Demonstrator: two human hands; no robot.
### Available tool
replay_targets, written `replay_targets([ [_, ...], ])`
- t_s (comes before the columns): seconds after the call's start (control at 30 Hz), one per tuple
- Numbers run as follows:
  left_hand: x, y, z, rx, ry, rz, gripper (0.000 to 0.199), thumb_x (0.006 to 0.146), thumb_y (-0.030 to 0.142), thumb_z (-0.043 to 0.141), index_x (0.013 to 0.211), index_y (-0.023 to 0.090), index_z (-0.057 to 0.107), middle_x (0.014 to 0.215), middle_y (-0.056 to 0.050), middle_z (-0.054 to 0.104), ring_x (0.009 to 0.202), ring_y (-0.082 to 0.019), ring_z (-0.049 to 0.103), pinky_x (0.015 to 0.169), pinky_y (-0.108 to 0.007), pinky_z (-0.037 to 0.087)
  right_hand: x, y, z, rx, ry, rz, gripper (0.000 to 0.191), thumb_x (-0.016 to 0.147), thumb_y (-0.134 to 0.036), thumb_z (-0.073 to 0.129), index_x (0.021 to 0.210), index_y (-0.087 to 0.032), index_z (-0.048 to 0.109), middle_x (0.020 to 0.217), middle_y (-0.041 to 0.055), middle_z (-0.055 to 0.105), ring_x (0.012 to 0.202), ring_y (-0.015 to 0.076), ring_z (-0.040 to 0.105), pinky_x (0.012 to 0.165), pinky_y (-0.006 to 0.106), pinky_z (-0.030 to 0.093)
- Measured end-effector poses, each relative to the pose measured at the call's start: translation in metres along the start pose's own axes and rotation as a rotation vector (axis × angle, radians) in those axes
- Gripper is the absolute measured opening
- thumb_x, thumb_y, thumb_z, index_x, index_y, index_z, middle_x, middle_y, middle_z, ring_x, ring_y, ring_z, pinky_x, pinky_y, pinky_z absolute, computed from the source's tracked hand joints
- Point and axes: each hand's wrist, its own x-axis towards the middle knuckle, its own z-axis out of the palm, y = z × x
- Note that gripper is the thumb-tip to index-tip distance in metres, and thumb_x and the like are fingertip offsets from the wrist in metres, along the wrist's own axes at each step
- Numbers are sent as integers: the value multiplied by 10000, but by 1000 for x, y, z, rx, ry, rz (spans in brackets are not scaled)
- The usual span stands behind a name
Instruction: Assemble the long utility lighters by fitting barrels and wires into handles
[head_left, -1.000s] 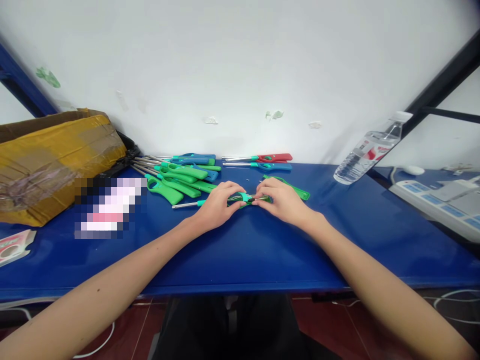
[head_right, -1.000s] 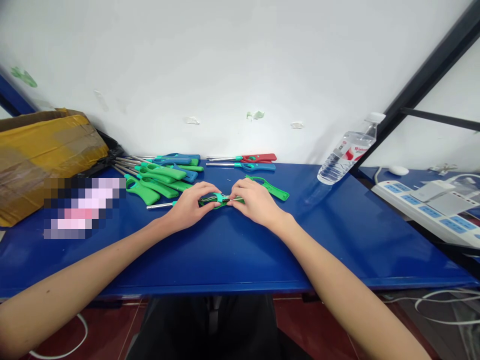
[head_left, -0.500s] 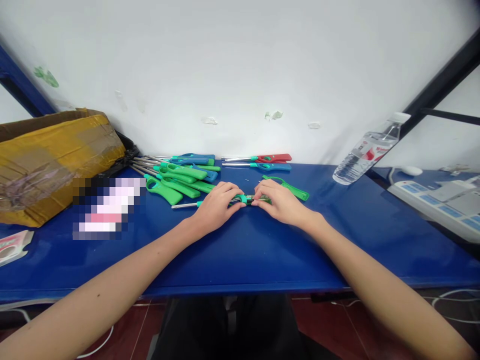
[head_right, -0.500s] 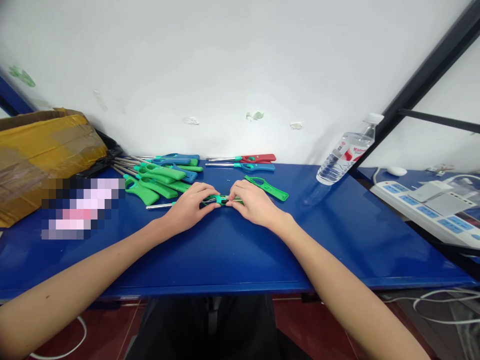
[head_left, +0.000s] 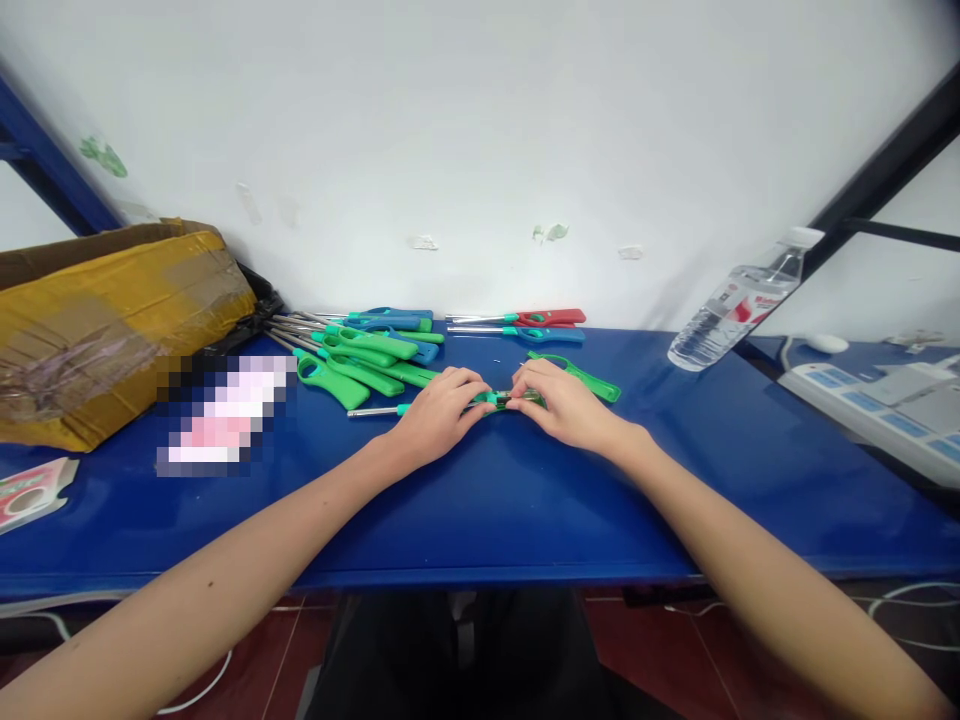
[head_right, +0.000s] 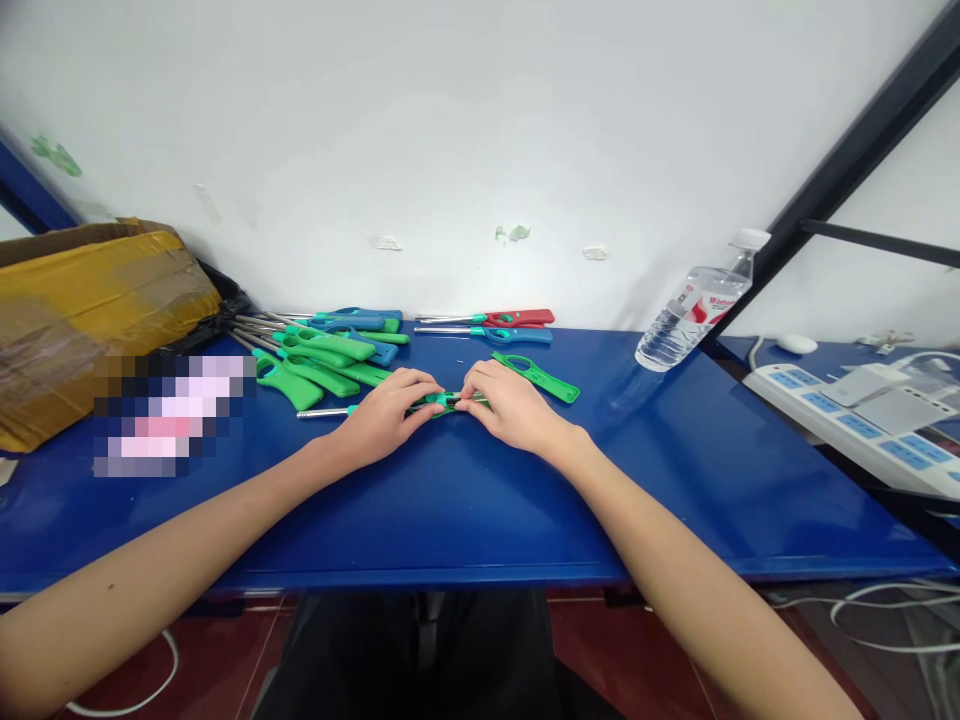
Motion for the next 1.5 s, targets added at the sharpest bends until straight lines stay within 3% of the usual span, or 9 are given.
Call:
replay_targets([
  [0.4,0,-2,-4,288,10,168,313,1055,309,397,1079,157,669,1081,-102,669,965,-221,566,833,-342,422,1,-4,0,-100,25,-85,150,989,-266,519,878,-197,592,922,90,650,886,233,593,817,392,492],
  [1.2,0,-2,-5,146,-34,150,317,1049,314,409,1096,189,697,1083,-99,665,977,-215,582,867,-354,462,0,1,-2,-44,-24,-117,162,982,-272,525,926,-199,659,993,99,655,927,232,622,839,392,517],
  [1.5,0,-5,-5,185,-24,112,251,978,341,584,1135,194,712,1009,-75,691,944,-230,590,852,-359,466,-1,0,0,-25,9,-84,122,941,-265,604,927,-199,705,990,89,679,941,233,632,847,402,537],
])
